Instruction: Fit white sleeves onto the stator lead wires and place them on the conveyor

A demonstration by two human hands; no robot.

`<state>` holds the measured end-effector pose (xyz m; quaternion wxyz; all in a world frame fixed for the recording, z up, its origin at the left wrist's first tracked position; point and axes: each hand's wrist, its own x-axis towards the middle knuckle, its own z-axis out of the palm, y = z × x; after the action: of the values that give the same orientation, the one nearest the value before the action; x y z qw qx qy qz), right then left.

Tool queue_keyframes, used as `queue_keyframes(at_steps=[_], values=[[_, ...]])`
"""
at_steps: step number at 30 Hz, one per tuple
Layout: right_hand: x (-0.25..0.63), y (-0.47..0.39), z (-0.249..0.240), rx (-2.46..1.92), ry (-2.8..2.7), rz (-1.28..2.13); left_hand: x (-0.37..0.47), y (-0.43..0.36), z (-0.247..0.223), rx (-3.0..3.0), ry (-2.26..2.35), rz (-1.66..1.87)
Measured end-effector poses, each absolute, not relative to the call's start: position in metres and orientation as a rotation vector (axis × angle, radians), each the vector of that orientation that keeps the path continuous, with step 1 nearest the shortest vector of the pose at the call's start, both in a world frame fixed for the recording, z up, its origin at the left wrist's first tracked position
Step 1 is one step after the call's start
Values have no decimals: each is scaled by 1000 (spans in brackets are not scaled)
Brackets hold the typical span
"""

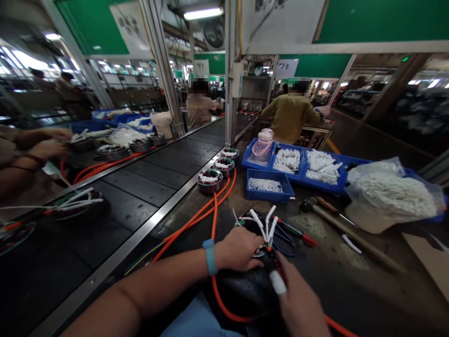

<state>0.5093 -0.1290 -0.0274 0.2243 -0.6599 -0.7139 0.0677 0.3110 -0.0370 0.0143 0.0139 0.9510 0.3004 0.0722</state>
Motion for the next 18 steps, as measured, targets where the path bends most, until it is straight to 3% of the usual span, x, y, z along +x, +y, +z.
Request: queue_keyframes(at_steps=[6, 18], values=[[521, -84, -29, -1638, -2378, -37, 309, -45, 10, 2964, 1057, 199], [541, -62, -62, -1445, -2307, 231, 320, -59, 5, 2859, 1264, 301]])
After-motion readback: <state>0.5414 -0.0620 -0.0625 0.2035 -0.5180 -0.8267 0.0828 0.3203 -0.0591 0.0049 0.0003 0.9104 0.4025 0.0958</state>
